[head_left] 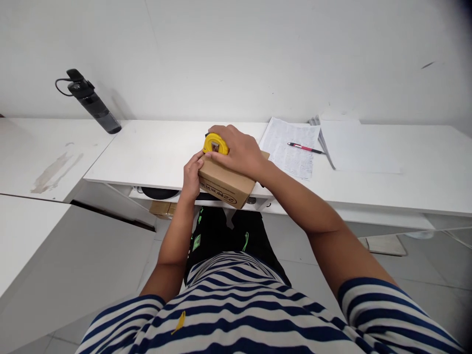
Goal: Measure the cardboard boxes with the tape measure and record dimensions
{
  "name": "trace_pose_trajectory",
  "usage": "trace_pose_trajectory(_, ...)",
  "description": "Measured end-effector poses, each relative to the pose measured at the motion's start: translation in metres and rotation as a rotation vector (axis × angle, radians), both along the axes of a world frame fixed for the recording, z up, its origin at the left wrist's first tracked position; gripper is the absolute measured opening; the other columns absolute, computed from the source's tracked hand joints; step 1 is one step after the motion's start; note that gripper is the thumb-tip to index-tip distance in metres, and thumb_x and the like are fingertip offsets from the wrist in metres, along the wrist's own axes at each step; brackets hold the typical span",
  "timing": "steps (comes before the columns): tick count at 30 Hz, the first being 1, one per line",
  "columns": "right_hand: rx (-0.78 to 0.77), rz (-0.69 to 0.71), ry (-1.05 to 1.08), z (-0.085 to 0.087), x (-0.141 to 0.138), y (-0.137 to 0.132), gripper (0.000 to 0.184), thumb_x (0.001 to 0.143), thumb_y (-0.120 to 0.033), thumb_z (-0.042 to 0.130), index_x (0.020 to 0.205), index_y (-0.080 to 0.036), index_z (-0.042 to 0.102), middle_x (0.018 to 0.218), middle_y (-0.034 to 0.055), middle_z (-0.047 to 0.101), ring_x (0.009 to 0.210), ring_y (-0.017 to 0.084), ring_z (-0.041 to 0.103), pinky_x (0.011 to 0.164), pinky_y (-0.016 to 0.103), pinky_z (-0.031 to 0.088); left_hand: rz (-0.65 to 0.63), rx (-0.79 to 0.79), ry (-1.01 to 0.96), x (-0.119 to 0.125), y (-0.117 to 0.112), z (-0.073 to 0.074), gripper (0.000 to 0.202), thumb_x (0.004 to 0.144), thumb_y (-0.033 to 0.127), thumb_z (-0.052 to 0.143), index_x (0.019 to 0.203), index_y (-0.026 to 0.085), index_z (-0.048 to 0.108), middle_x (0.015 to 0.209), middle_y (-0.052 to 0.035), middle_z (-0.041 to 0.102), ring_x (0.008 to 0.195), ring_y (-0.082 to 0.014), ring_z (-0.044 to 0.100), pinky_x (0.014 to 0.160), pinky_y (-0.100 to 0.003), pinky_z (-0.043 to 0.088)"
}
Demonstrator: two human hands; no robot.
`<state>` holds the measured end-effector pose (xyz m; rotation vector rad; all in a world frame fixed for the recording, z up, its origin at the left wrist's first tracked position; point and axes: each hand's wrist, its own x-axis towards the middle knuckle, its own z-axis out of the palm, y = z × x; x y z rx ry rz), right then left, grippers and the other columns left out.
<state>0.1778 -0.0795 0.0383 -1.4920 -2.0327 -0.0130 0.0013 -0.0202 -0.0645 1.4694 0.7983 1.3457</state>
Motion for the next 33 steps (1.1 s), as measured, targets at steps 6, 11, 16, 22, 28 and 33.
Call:
trace_pose_trajectory(6, -0.037, 0.013, -0.040, 0.004, -0.002, -0.006, 0.045, 0.099, -0.047, 0.051, 0.140, -0.029, 0.055, 0.118, 0.0105, 0.062, 0.084, 0.025, 0.062, 0.072, 0.037, 0.050, 0.062, 0.011, -0.008, 0.002, -0.006, 0.006, 0.051, 0.086, 0.052, 0.060, 0.116, 0.017, 0.080, 0.122, -0.0088, 0.080, 0.119, -0.0326, 0.070, 0.105, -0.043, 0.053)
trace_pose_trajectory(11, -0.049, 0.007, -0.042, 0.006, -0.002, -0.009, 0.044, 0.098, -0.045, 0.053, 0.139, -0.029, 0.057, 0.115, 0.0100, 0.062, 0.076, 0.022, 0.060, 0.069, 0.036, 0.048, 0.128, 0.015, 0.002, 0.008, -0.011, 0.008, 0.050, 0.088, 0.053, 0.059, 0.112, 0.016, 0.081, 0.120, -0.0091, 0.081, 0.118, -0.0321, 0.071, 0.104, -0.043, 0.054)
trace_pose_trajectory(16, -0.039, -0.007, -0.031, 0.004, 0.006, -0.015, 0.044, 0.097, -0.049, 0.054, 0.137, -0.029, 0.058, 0.110, 0.0089, 0.062, 0.074, 0.022, 0.058, 0.067, 0.035, 0.047, 0.115, 0.025, 0.027, 0.010, -0.014, 0.014, 0.047, 0.091, 0.053, 0.056, 0.111, 0.019, 0.082, 0.123, -0.0083, 0.081, 0.121, -0.0312, 0.070, 0.108, -0.045, 0.054)
trace_pose_trajectory(22, -0.022, -0.088, -0.019, -0.003, 0.023, -0.042, 0.048, 0.097, -0.052, 0.054, 0.139, -0.028, 0.057, 0.110, 0.0091, 0.061, 0.074, 0.022, 0.057, 0.064, 0.034, 0.046, 0.068, 0.050, 0.030, 0.010, -0.017, 0.015, 0.051, 0.096, 0.056, 0.051, 0.116, 0.019, 0.081, 0.129, -0.0107, 0.078, 0.127, -0.0320, 0.068, 0.113, -0.047, 0.051)
trace_pose_trajectory(28, -0.036, -0.043, 0.003, -0.002, 0.023, -0.038, 0.047, 0.098, -0.050, 0.053, 0.139, -0.028, 0.056, 0.114, 0.0103, 0.061, 0.077, 0.023, 0.059, 0.066, 0.035, 0.048, 0.072, 0.034, -0.009, 0.010, -0.016, 0.015, 0.055, 0.094, 0.058, 0.053, 0.120, 0.017, 0.079, 0.129, -0.0118, 0.078, 0.126, -0.0328, 0.068, 0.112, -0.046, 0.052)
trace_pose_trajectory(33, -0.078, 0.074, -0.013, 0.008, 0.012, 0.001, 0.045, 0.097, -0.045, 0.056, 0.138, -0.029, 0.055, 0.116, 0.0100, 0.061, 0.084, 0.025, 0.061, 0.075, 0.038, 0.050, 0.069, 0.050, 0.039, 0.007, -0.012, 0.013, 0.064, 0.095, 0.064, 0.054, 0.140, 0.020, 0.069, 0.142, -0.0119, 0.071, 0.139, -0.0334, 0.061, 0.118, -0.045, 0.047)
